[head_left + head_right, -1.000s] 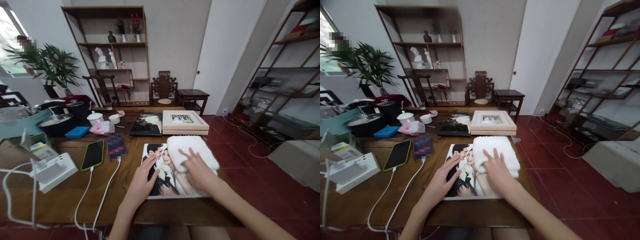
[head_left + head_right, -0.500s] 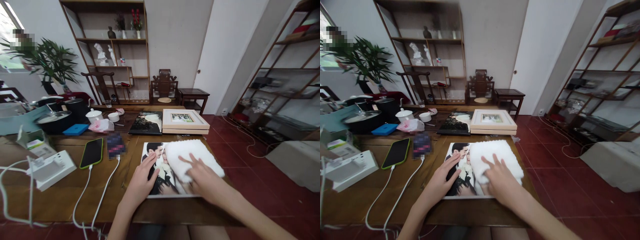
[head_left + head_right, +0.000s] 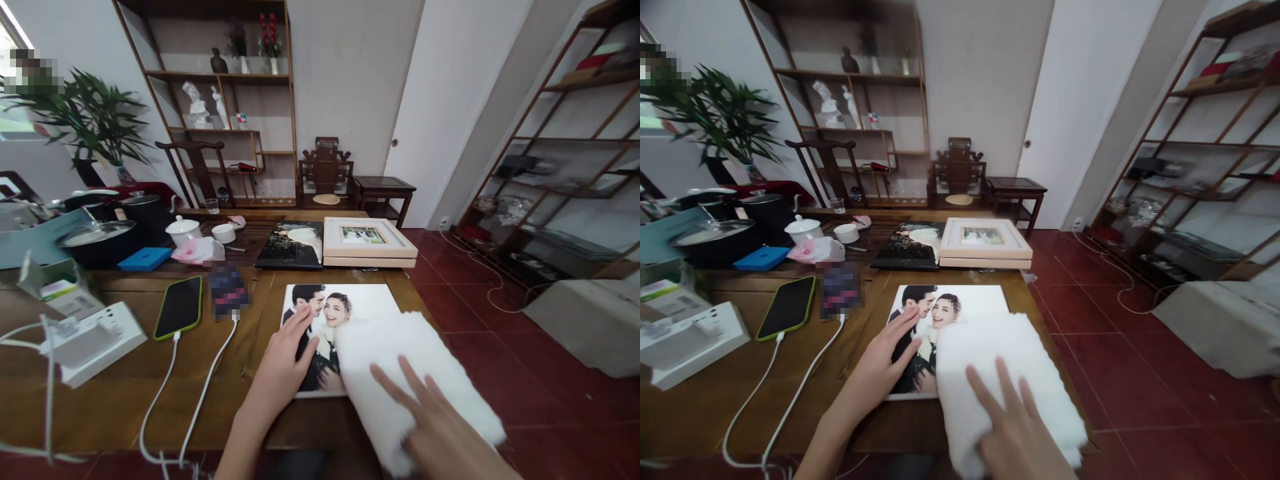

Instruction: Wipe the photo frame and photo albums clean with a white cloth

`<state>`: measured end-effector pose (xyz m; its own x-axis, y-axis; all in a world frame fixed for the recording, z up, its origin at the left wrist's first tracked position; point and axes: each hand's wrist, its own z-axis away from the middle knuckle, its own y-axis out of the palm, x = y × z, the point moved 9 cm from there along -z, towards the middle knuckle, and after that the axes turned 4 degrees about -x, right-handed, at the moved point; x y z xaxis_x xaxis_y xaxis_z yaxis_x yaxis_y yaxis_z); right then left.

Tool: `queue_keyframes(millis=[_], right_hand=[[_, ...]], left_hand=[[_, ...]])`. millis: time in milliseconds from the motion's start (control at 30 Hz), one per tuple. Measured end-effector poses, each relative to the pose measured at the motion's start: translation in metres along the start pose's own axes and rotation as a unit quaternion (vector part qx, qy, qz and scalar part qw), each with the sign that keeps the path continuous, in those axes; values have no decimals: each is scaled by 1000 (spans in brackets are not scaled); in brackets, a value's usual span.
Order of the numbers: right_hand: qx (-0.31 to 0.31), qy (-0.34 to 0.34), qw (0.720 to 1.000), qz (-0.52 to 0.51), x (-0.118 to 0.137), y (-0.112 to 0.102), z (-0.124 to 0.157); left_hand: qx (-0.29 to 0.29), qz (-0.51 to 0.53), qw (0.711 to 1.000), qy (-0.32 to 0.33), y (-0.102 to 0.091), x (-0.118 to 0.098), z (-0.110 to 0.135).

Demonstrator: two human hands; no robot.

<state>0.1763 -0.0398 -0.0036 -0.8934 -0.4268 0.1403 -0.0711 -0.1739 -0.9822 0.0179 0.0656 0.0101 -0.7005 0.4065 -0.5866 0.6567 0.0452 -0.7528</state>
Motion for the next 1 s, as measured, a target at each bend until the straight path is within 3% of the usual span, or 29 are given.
queue_keyframes(millis=[67, 167, 333, 433, 500, 633, 767, 867, 1000], right_hand=[[5, -14, 1000, -6, 2, 7, 13], [-11, -1, 1000, -9, -5, -10, 4], [-61, 40, 997, -20, -38, -51, -61], [-106, 38, 994, -1, -53, -61, -97], [-116, 46, 992, 16, -58, -63, -107], [-73, 56, 995, 23, -44, -54, -84], [-7, 60, 998, 4, -19, -25, -25], [-8, 19, 1000, -11, -3, -13, 11], [0, 19, 1000, -22, -3, -24, 15]], left_hand=[[-4, 0, 1000, 3, 0, 0, 0], [3, -8, 1000, 6, 0, 1, 0], [9, -10, 1000, 18, 0, -2, -1], [8, -4, 1000, 11, -2, -1, -1], [12, -2, 1000, 7, -2, -1, -1], [12, 2, 1000, 5, -1, -2, -1], [6, -1, 1000, 3, -1, -1, -1], [5, -2, 1000, 3, 0, -1, -1], [9, -8, 1000, 6, 0, -1, -1]])
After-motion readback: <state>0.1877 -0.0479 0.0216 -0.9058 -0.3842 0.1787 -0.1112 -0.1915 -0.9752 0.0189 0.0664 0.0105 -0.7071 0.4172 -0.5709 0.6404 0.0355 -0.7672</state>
